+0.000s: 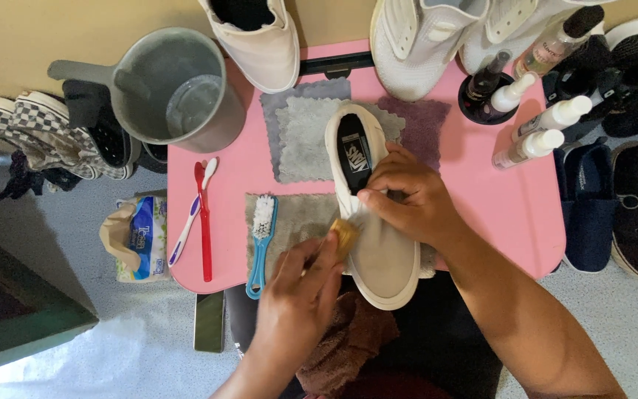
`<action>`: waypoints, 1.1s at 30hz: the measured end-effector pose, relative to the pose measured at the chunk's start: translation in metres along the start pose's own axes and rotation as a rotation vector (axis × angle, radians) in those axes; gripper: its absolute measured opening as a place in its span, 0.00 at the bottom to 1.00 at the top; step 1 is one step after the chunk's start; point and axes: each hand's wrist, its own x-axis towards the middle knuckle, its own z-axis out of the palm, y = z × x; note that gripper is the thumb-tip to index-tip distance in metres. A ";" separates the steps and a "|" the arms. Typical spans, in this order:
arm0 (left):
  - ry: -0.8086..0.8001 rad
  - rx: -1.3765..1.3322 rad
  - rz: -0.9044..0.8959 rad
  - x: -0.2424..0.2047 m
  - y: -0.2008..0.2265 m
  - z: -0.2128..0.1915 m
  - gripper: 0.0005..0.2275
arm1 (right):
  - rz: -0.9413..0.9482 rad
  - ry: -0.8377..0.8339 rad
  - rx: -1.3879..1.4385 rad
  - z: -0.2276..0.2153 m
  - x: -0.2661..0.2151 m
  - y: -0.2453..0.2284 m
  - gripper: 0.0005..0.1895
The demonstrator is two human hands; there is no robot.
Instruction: The person is cleaning the upper part of a white slip-on shoe by scrubbing it with a brush and water.
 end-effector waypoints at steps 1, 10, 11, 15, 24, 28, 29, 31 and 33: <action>-0.003 -0.001 0.002 0.000 0.001 -0.008 0.20 | 0.002 0.003 0.000 -0.001 0.000 0.000 0.10; 0.058 -0.090 -0.038 0.006 -0.003 0.002 0.20 | -0.042 0.024 -0.064 0.003 -0.002 -0.001 0.07; 0.009 -0.108 -0.053 -0.002 -0.009 0.002 0.21 | -0.041 0.015 -0.063 0.002 -0.003 0.000 0.07; -0.060 -0.141 -0.145 0.008 -0.004 -0.028 0.20 | -0.026 -0.020 -0.079 0.001 0.000 -0.001 0.09; -0.086 -0.121 -0.097 0.005 -0.015 -0.012 0.20 | 0.012 -0.058 -0.083 0.002 -0.004 0.004 0.09; 0.044 -0.111 -0.076 0.017 -0.007 -0.011 0.19 | 0.041 -0.065 -0.115 0.004 -0.006 0.004 0.10; 0.073 -0.114 -0.039 0.020 -0.006 -0.004 0.21 | 0.028 -0.060 -0.121 0.004 -0.008 0.006 0.09; 0.107 -0.119 0.002 0.022 -0.005 0.003 0.23 | 0.010 -0.054 -0.132 0.003 -0.007 0.006 0.09; 0.039 -0.107 -0.042 0.015 -0.004 0.004 0.18 | 0.051 -0.031 -0.079 0.001 -0.007 0.003 0.08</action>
